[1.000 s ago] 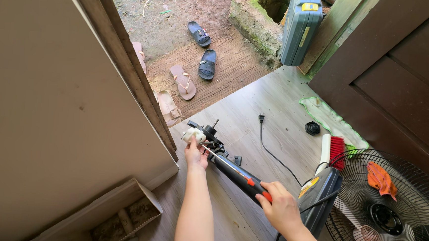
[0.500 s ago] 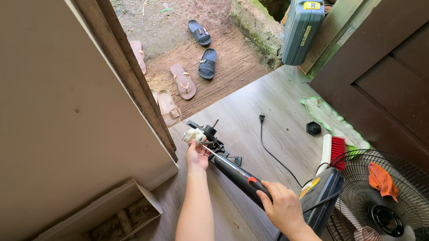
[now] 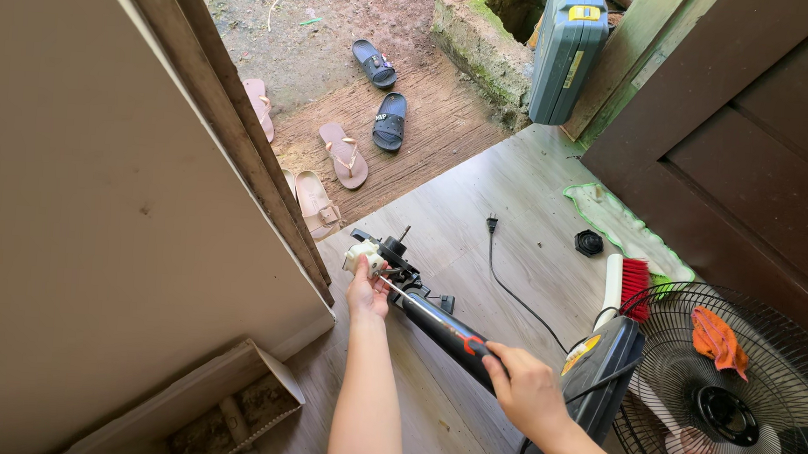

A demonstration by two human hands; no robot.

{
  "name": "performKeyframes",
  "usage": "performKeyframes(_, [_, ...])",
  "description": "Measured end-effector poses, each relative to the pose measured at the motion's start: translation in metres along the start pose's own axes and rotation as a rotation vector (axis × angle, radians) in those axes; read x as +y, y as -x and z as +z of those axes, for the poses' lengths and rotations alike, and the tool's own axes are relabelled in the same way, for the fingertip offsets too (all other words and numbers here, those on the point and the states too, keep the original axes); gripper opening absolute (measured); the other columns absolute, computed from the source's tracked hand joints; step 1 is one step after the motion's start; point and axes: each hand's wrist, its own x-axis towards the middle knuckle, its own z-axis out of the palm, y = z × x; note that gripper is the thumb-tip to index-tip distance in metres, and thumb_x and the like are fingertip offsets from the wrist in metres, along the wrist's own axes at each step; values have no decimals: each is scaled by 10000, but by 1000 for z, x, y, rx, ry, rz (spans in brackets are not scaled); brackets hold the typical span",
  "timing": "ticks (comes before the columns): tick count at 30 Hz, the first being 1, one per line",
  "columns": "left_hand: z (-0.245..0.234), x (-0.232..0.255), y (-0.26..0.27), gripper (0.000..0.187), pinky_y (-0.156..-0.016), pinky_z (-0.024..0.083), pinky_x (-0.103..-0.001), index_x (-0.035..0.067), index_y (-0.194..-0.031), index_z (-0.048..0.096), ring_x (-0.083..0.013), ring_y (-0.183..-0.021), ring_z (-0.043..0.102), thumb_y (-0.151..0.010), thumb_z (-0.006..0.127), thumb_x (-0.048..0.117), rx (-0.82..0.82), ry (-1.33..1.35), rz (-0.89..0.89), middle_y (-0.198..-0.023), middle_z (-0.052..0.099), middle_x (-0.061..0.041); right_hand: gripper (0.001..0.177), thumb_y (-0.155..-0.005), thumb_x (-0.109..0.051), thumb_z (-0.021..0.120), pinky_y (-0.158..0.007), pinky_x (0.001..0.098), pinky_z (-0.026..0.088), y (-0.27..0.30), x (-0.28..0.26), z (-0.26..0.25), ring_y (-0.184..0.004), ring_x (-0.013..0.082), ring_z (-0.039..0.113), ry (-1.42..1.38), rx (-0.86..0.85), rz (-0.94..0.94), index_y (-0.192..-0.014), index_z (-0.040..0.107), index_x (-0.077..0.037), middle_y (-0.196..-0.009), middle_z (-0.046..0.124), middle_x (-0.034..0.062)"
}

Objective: The person disassembles a standing fan motor assembly, removes a white plastic component, and uses a screwdriver to adjust internal parts. They then reassemble the motor housing and secure it to the fan stand.

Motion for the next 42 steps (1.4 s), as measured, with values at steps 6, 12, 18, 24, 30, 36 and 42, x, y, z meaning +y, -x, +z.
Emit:
performKeyframes(6, [-3,0,0,481,-754,506,-345,81,-1225,616,-205,-861,697,-907,732,423,-6,-18,2,-960,725,-81,351,-975,-350,672,-547,381,347,-9,16,3,-658,279,478,-630,-363,594,-1195,621,-82,-803,556,150])
performKeyframes(12, [-4,-4,-4,479,-729,509,-368,82,-1243,617,-216,-811,695,-903,756,389,30,-32,11,-966,708,-68,233,-873,-206,686,-641,403,516,2,-11,-1,-714,296,672,240,98,-323,-1067,662,-78,-788,658,109])
performKeyframes(18, [-10,-3,-4,460,-732,538,-379,57,-1205,637,-232,-815,715,-905,751,387,98,-16,-21,-971,723,-96,277,-933,-267,697,-719,430,538,-23,-29,-6,-727,326,691,-77,-428,518,-1186,658,-159,-748,684,162])
performKeyframes(24, [-5,-5,-4,476,-735,554,-392,35,-1190,632,-239,-810,703,-907,757,397,147,37,-16,-957,703,-100,362,-768,-141,667,-666,419,530,-14,-14,-7,-759,310,671,317,-62,-279,-1126,652,-90,-875,676,116])
performKeyframes(30, [-2,-3,-6,428,-702,549,-382,76,-1197,619,-228,-789,705,-895,767,341,106,-51,69,-965,713,-68,316,-884,-252,680,-614,402,485,-19,-4,6,-701,273,613,56,-291,152,-1162,670,-99,-805,658,94])
performKeyframes(36, [-6,0,-5,433,-701,544,-391,84,-1204,626,-245,-795,724,-897,743,367,88,-26,26,-963,722,-76,447,-787,-214,779,-677,379,496,-26,-5,5,-734,218,592,-260,-511,475,-1198,650,-92,-854,631,80])
performKeyframes(42, [-1,-10,-7,449,-744,558,-412,80,-1217,614,-237,-804,710,-925,727,402,134,-8,47,-961,704,-91,372,-800,-206,703,-724,381,508,-19,-3,-4,-801,235,643,391,-19,-362,-1140,683,-57,-882,665,73])
